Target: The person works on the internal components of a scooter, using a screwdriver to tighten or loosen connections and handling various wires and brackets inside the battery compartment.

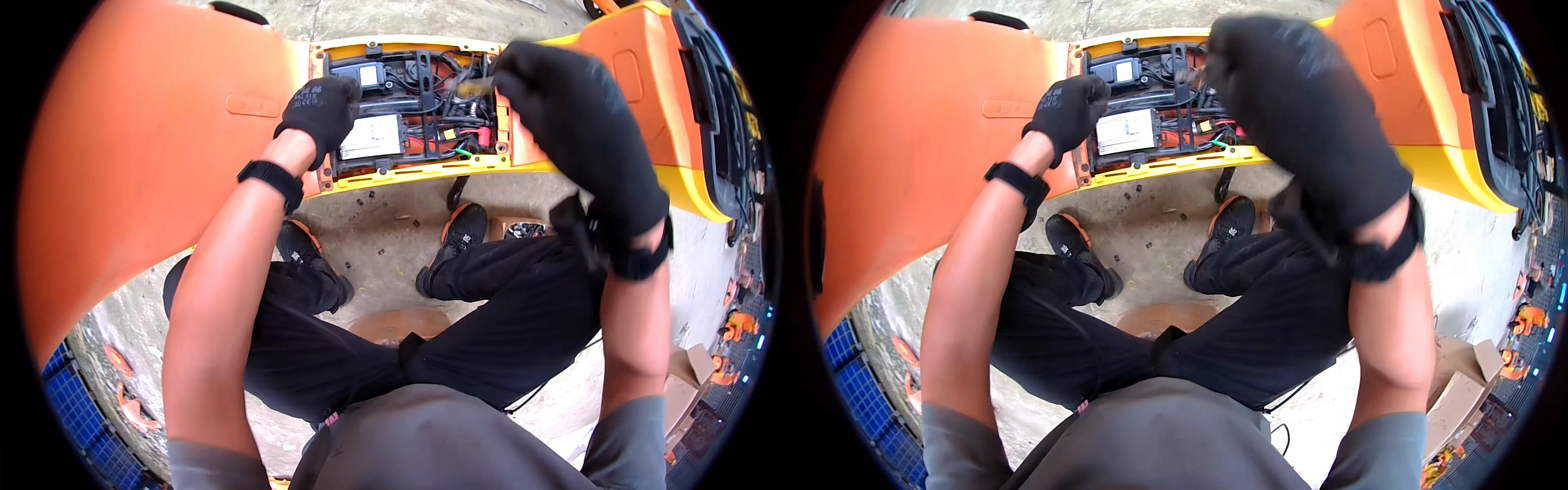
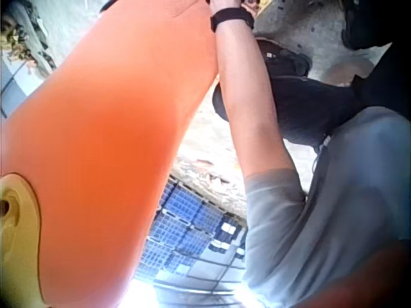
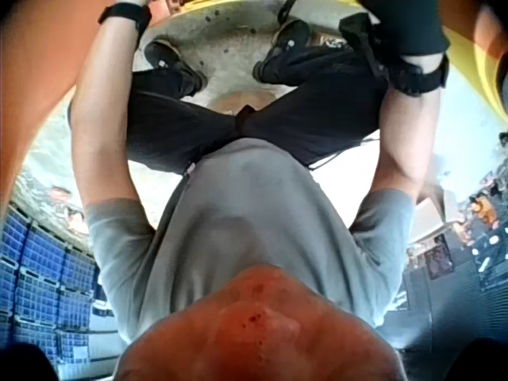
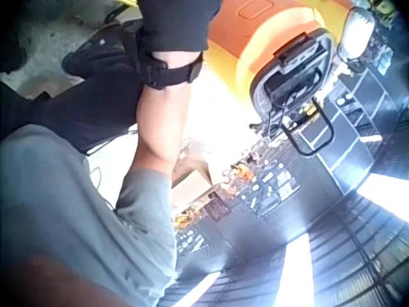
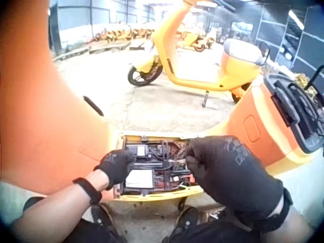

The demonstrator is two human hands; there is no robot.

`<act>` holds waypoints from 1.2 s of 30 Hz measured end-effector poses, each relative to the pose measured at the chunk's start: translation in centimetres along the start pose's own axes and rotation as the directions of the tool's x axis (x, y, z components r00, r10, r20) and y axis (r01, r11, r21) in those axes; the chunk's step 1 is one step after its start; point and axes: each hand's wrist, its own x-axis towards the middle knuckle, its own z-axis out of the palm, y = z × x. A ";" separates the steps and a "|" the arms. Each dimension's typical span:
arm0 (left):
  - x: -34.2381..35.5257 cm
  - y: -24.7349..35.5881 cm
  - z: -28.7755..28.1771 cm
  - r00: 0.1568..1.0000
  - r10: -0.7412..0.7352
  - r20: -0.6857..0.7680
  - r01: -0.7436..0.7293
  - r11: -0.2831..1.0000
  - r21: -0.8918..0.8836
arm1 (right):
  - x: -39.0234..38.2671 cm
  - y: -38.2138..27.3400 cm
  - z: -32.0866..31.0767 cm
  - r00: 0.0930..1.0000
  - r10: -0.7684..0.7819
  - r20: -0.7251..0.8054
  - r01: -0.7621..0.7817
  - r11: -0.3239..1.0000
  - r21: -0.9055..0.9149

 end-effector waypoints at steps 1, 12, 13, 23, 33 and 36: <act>0.8 0.0 0.6 1.000 0.001 -0.023 -0.001 1.000 -0.005 | -1.8 -1.1 0.2 0.999 -0.039 -0.019 0.039 0.999 0.012; 6.8 0.2 6.6 0.987 0.146 -0.071 -0.134 0.979 0.151 | -7.0 -8.6 2.0 0.903 -0.101 0.417 0.068 0.993 0.094; 7.0 0.1 6.7 0.980 0.187 -0.064 -0.174 0.969 0.176 | -7.0 -8.6 1.5 0.823 -0.117 0.556 0.104 0.993 0.055; 7.2 0.1 6.7 0.967 0.255 0.009 -0.249 0.934 0.257 | -7.4 -6.8 -0.8 0.793 -0.178 0.582 0.129 0.984 0.125; 6.6 0.4 7.1 0.958 0.268 -0.103 -0.234 0.936 0.264 | -7.1 -7.1 -1.5 0.820 -0.211 0.532 0.100 0.968 0.230; 6.7 0.2 6.9 0.962 0.269 -0.049 -0.245 0.929 0.279 | -7.8 -7.4 -0.6 0.862 -0.181 0.474 0.097 0.976 0.196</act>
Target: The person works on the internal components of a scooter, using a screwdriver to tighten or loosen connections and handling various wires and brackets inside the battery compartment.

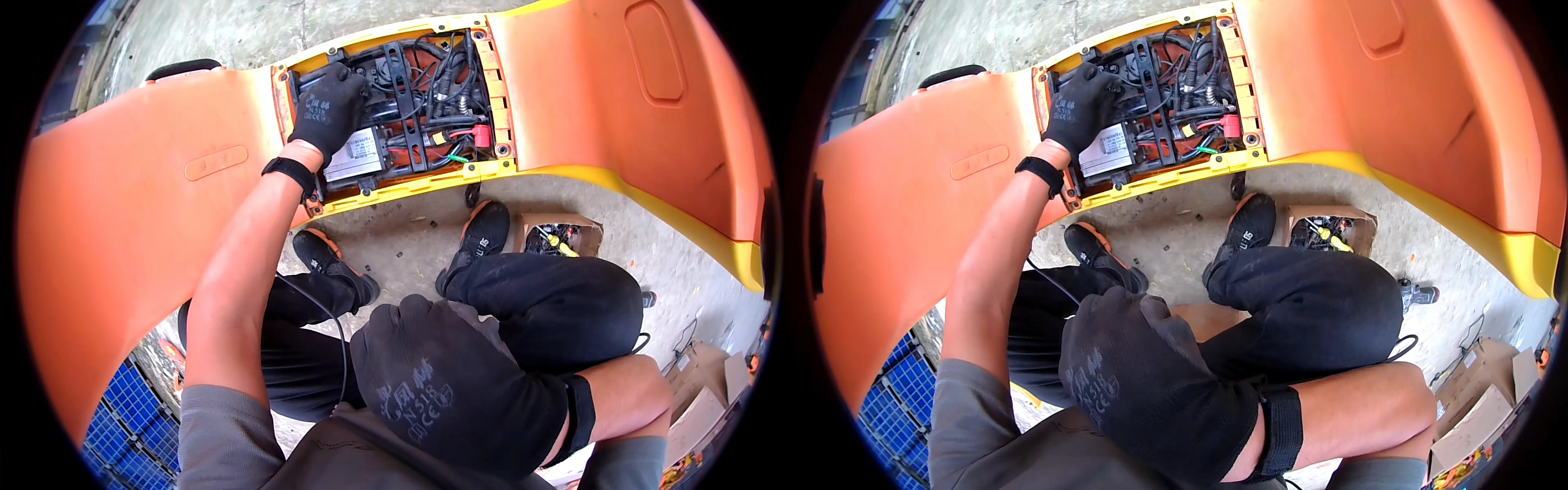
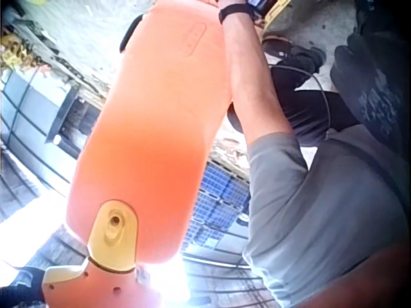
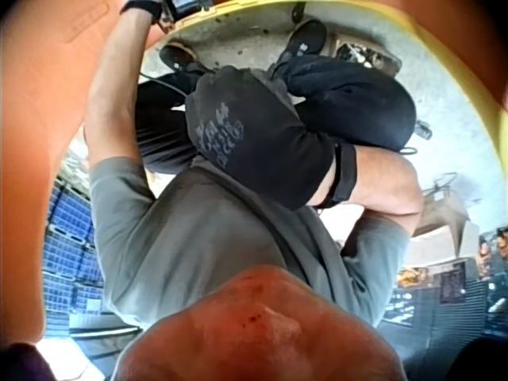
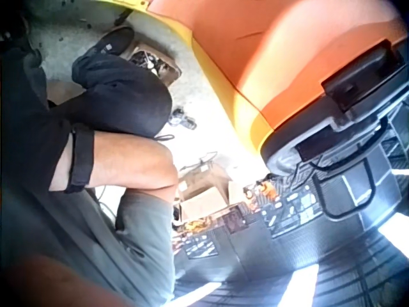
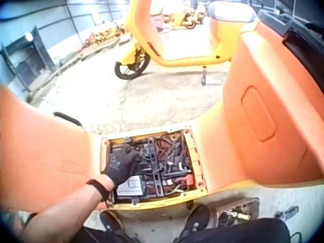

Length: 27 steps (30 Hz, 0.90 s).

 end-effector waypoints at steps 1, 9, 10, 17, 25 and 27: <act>0.2 0.0 0.0 1.000 0.001 0.002 -0.001 1.000 0.001 | 0.0 -0.1 0.4 0.999 0.010 -0.036 -0.011 1.000 -0.014; 0.0 0.0 0.8 1.000 -0.030 -0.004 0.030 1.000 0.010 | 0.2 -1.0 0.7 0.995 0.090 0.051 -0.091 0.996 0.023; 0.1 0.0 0.9 1.000 -0.028 -0.011 0.028 1.000 0.013 | 0.2 -1.2 0.6 0.991 0.102 0.086 -0.103 0.995 0.001; 0.0 -0.4 1.2 0.999 0.038 -0.033 -0.039 0.999 -0.034 | -0.4 -1.1 1.9 0.995 0.027 -0.098 -0.035 0.996 -0.080; 0.7 0.1 1.5 0.999 -0.026 -0.040 0.028 0.998 0.049 | -1.0 -1.0 3.1 0.950 0.019 -0.312 -0.067 0.987 -0.144; 0.4 0.2 1.5 0.994 0.021 -0.110 -0.022 1.000 -0.011 | -1.1 -1.3 1.8 0.974 0.071 -0.217 -0.087 0.994 -0.063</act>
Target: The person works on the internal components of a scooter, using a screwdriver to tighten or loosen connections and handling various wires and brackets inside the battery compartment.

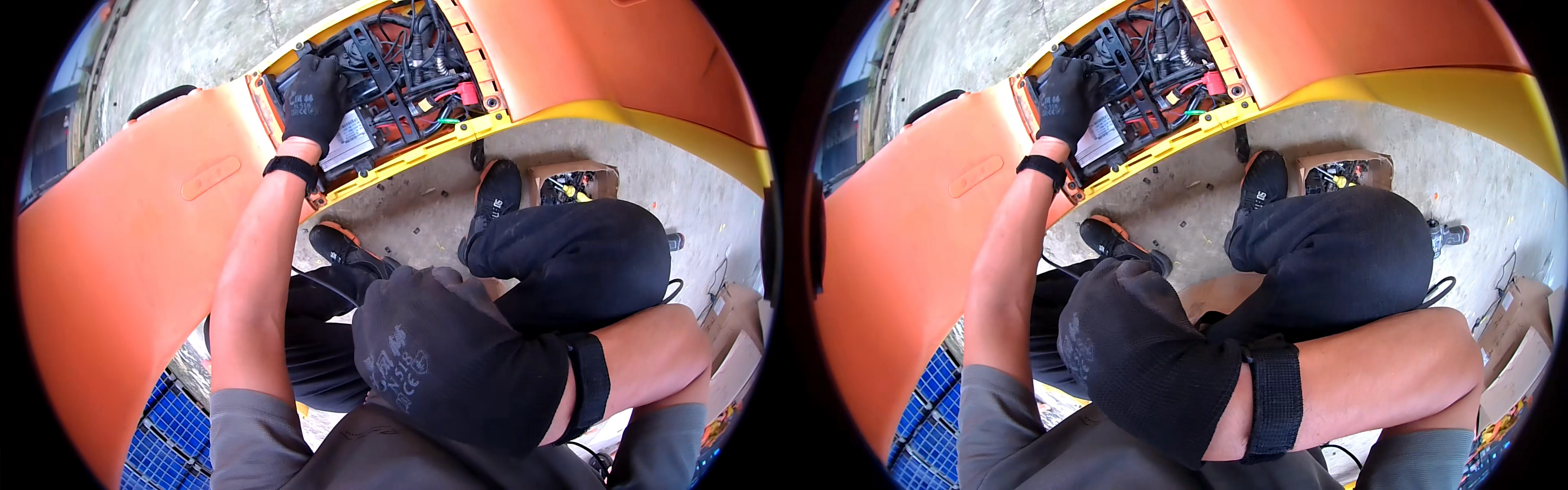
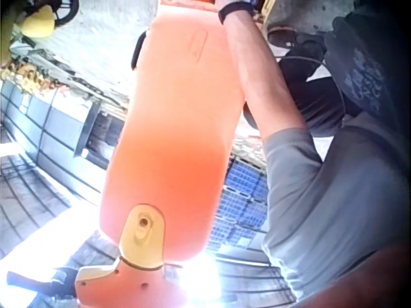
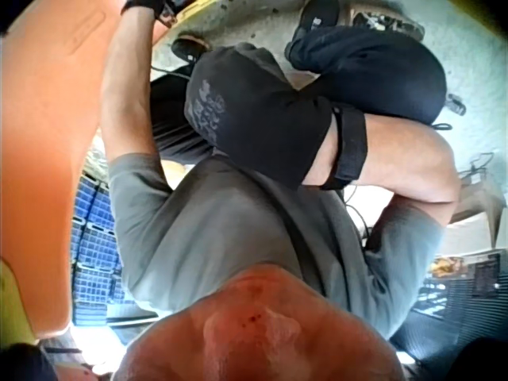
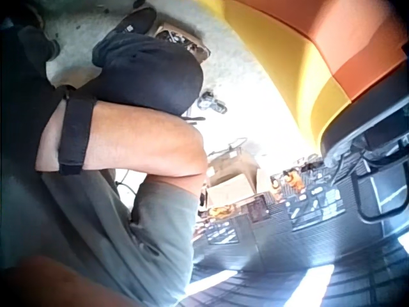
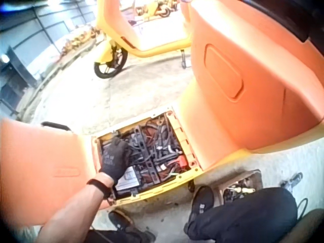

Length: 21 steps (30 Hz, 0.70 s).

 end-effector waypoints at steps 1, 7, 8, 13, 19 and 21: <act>-0.1 0.0 0.0 0.999 0.020 -0.037 -0.022 0.999 -0.032 | 0.0 -0.1 -0.4 0.998 0.018 0.066 -0.022 0.999 0.050; 0.3 -0.5 -0.3 0.996 0.063 0.061 -0.065 0.997 0.034 | 0.2 0.1 -0.4 0.999 -0.015 0.036 0.015 1.000 0.002; 0.3 -0.5 -0.3 0.997 0.033 0.067 -0.036 0.999 0.039 | 0.2 0.1 -0.4 1.000 -0.018 0.017 0.017 1.000 0.011; 0.1 -0.3 -0.2 0.999 -0.006 0.034 0.004 0.999 0.050 | -0.2 -0.2 -0.2 1.000 -0.019 0.008 0.019 0.998 0.058; 0.0 -0.7 -0.4 0.995 0.104 -0.014 -0.104 0.994 -0.020 | 0.1 -0.2 -0.6 0.996 -0.002 0.088 -0.009 0.992 0.127; 0.1 -0.6 -0.3 0.998 0.061 0.032 -0.061 0.998 0.004 | 0.0 -0.4 -0.4 0.998 -0.003 0.055 -0.002 0.995 0.096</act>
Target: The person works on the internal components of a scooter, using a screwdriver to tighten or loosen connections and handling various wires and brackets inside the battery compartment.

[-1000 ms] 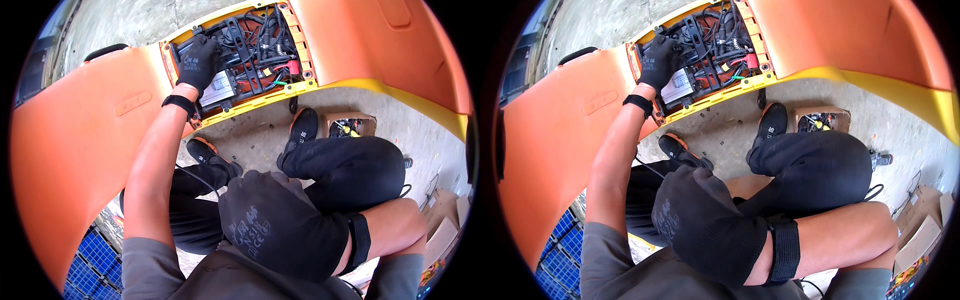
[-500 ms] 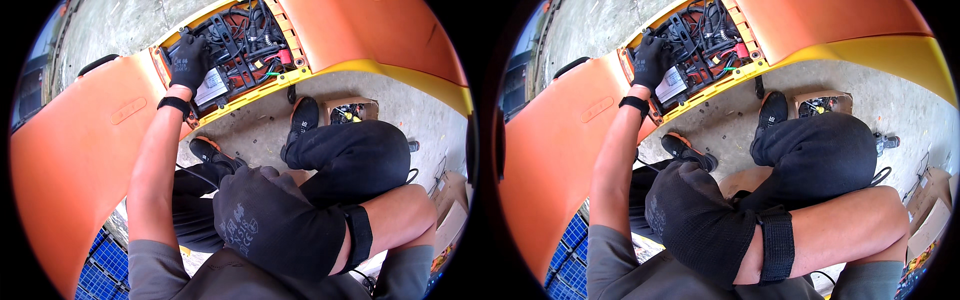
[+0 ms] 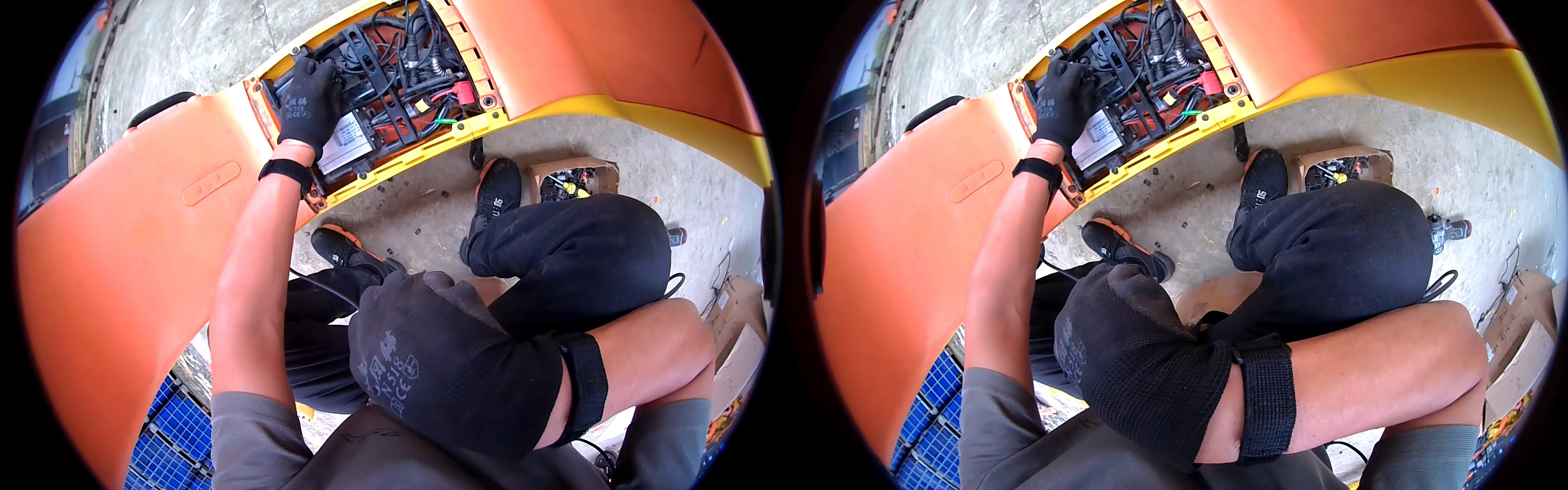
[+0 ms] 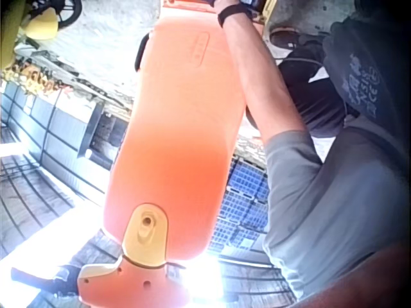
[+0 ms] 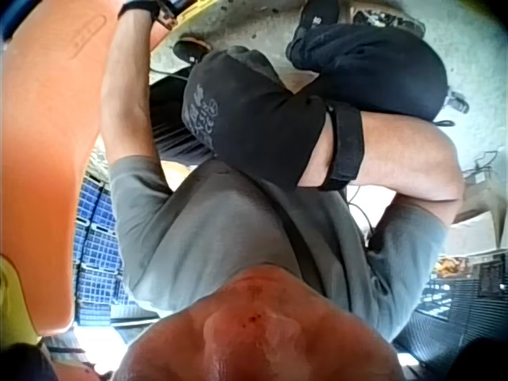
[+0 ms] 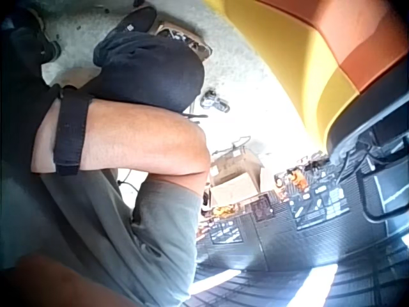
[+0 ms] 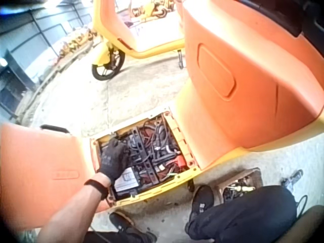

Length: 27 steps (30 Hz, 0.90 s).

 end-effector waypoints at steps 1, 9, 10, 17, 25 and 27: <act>0.1 0.1 -0.1 1.000 -0.021 0.023 0.021 1.000 0.012 | -0.1 0.0 0.2 1.000 -0.002 -0.017 0.002 1.000 -0.016; -0.1 0.9 -0.4 1.000 0.000 -0.023 -0.001 0.998 -0.061 | 0.0 0.1 0.2 1.000 -0.021 -0.006 0.020 0.997 -0.079; -0.2 0.8 -0.4 1.000 0.004 -0.016 -0.005 0.997 -0.082 | 0.1 -0.1 -0.1 0.999 0.008 0.032 -0.005 0.996 -0.092; 0.0 0.5 0.2 0.998 -0.053 0.012 0.053 0.998 0.017 | -0.4 -0.2 1.3 0.984 -0.030 -0.174 0.013 0.995 -0.101; -0.1 0.9 0.5 0.997 -0.058 -0.045 0.060 0.997 0.041 | -0.2 0.1 0.1 0.999 -0.006 -0.043 0.005 1.000 -0.010; -0.2 0.6 0.1 0.999 -0.004 -0.038 0.003 1.000 -0.023 | -0.1 0.2 -0.5 1.000 0.004 0.029 -0.004 1.000 -0.027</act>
